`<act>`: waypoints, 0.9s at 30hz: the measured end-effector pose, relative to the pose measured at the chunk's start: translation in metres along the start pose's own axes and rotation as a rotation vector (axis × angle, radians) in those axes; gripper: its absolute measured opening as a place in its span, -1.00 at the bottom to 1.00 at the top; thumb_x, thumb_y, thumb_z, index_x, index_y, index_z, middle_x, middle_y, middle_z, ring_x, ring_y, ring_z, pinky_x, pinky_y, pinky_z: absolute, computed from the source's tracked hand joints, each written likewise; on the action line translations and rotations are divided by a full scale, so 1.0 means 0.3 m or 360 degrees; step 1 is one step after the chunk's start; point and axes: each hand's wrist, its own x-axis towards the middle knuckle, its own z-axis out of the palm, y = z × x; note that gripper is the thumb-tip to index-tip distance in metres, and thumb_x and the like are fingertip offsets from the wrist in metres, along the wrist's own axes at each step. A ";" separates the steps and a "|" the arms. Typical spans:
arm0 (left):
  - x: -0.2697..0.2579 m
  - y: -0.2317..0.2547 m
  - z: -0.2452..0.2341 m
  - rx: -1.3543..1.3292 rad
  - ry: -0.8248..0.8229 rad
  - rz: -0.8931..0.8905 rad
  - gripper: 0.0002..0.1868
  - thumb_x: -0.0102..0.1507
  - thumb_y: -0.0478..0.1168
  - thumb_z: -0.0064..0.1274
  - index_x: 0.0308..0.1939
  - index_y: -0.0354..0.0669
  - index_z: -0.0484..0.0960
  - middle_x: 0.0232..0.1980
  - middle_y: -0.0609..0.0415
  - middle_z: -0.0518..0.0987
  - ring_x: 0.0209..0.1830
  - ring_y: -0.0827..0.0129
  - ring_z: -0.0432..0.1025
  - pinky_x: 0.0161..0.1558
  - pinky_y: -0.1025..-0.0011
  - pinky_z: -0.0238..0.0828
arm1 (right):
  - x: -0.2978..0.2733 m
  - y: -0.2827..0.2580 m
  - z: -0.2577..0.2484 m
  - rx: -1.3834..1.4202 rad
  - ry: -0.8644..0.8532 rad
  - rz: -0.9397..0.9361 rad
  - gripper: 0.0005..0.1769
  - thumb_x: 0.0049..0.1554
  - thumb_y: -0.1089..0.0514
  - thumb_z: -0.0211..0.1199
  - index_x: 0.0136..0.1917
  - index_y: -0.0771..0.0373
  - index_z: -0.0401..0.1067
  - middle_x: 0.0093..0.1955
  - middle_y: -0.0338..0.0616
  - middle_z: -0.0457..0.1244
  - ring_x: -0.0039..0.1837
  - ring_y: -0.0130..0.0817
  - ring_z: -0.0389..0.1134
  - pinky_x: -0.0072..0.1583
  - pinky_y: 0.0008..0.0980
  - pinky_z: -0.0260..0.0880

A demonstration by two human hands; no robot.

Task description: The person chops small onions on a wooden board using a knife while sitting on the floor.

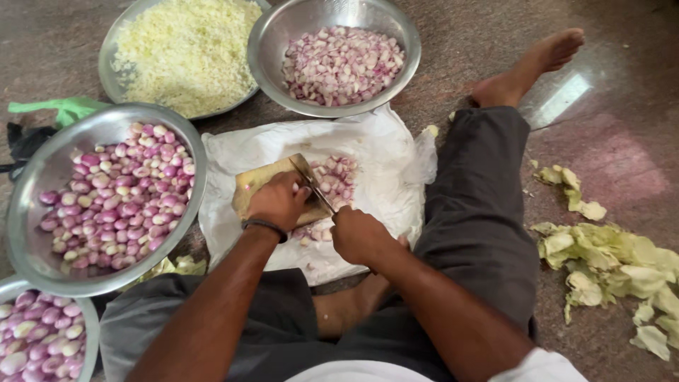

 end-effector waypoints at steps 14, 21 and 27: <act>-0.002 0.008 0.018 0.0108 -0.0110 -0.0188 -0.82 0.25 -0.09 0.06 -0.13 0.01 0.65 -0.05 -0.07 0.66 -0.05 -0.02 0.56 -0.03 0.05 0.49 | 0.036 -0.023 0.043 -0.0045 -0.0129 0.0142 -0.71 0.11 0.21 0.11 0.03 0.48 0.34 -0.04 0.35 0.35 0.03 0.24 0.45 0.06 0.06 0.47; -0.003 -0.002 0.018 0.0106 -0.0105 -0.0162 -0.82 0.23 -0.09 0.07 -0.14 0.00 0.65 -0.05 -0.08 0.66 -0.04 -0.03 0.55 -0.03 0.03 0.48 | 0.060 -0.049 0.048 -0.0041 -0.0136 0.0136 -0.72 0.13 0.23 0.08 0.04 0.48 0.35 -0.04 0.36 0.36 0.03 0.23 0.46 0.08 0.05 0.47; -0.014 -0.005 0.019 0.0105 -0.0043 -0.0133 -0.80 0.22 -0.08 0.08 -0.14 -0.02 0.64 -0.08 -0.10 0.66 -0.09 -0.06 0.56 -0.06 0.02 0.50 | 0.065 -0.061 0.049 -0.0049 -0.0164 0.0161 -0.69 0.13 0.23 0.07 0.08 0.49 0.35 0.00 0.35 0.37 0.07 0.21 0.46 0.09 0.03 0.48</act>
